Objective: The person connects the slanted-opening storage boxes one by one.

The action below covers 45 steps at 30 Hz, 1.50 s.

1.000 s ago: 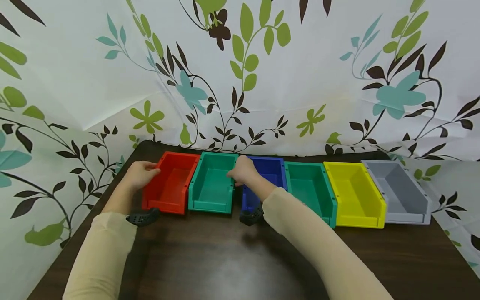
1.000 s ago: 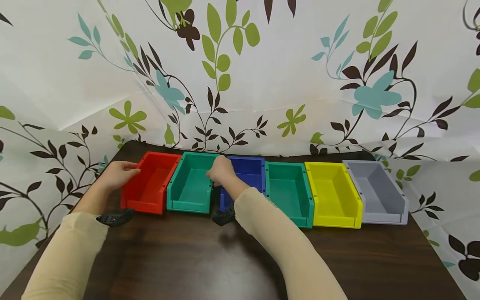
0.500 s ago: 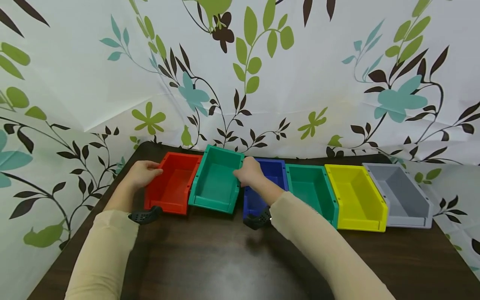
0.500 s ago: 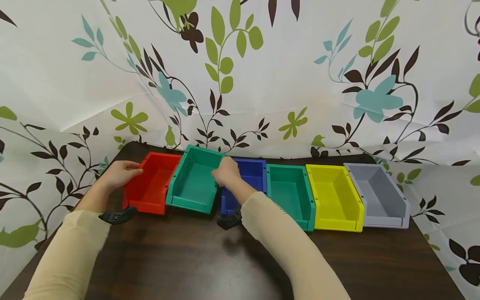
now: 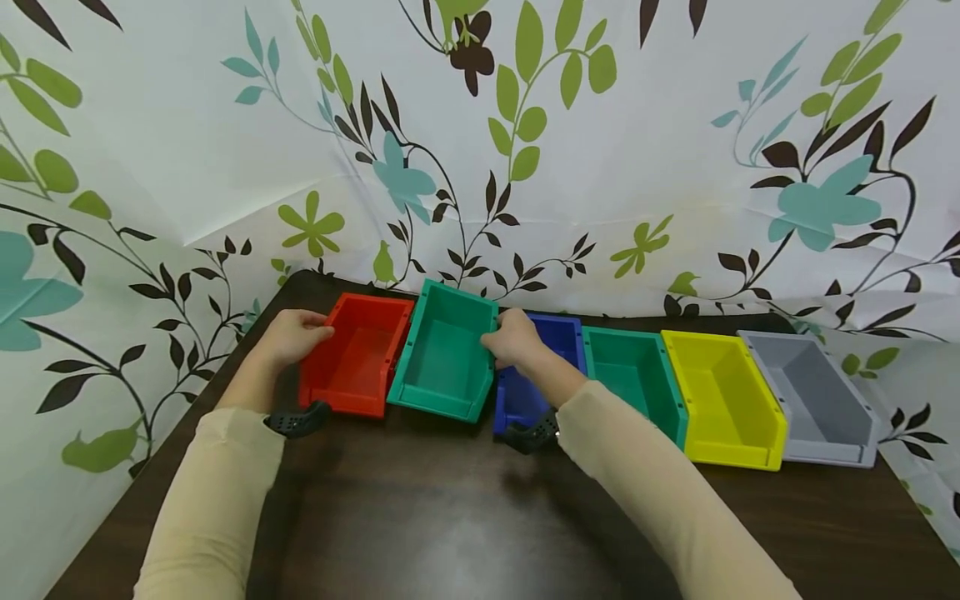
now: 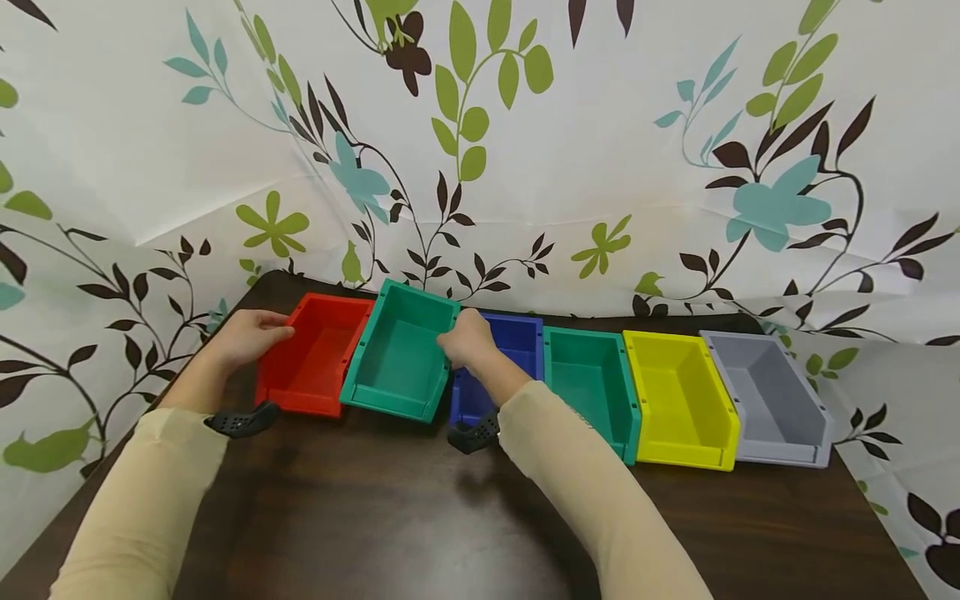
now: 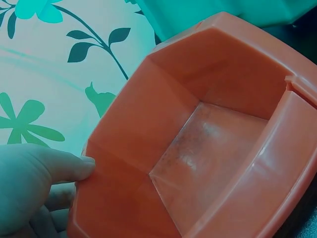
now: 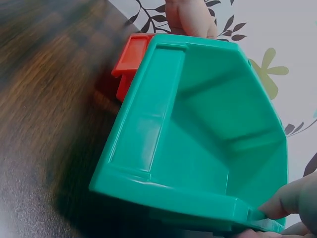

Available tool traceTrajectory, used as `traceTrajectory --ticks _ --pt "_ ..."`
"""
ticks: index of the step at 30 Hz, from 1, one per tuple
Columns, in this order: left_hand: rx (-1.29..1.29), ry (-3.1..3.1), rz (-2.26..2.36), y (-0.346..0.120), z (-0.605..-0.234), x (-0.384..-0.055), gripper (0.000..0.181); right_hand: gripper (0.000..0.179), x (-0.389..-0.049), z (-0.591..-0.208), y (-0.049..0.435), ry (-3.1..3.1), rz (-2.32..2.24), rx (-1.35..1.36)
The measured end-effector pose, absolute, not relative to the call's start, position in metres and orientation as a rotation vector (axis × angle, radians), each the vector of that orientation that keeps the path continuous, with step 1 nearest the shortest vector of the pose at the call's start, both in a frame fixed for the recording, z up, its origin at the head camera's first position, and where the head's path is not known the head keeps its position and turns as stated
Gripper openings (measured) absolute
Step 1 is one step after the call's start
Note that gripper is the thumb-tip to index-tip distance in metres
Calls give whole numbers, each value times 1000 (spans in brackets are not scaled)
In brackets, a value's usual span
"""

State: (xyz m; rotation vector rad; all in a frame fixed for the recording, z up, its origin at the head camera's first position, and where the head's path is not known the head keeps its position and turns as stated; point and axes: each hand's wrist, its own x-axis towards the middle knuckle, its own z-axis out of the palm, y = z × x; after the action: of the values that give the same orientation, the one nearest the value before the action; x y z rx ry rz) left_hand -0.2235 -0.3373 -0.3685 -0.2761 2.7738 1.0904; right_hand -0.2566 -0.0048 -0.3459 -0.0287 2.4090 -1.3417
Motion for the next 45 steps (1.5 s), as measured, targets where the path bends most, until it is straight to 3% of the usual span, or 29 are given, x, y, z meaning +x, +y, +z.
traceTrajectory --ticks 18,36,45 --pt "-299 2761 1097 -345 -367 -222 48 37 -265 -338 -16 2400 -1330 -43" --pt "-309 2750 1097 -347 -368 -225 49 17 -266 -331 -23 2486 -1257 -36" --pt "-291 2775 1097 -342 -367 -223 50 26 -273 -320 -22 2630 -993 -187"
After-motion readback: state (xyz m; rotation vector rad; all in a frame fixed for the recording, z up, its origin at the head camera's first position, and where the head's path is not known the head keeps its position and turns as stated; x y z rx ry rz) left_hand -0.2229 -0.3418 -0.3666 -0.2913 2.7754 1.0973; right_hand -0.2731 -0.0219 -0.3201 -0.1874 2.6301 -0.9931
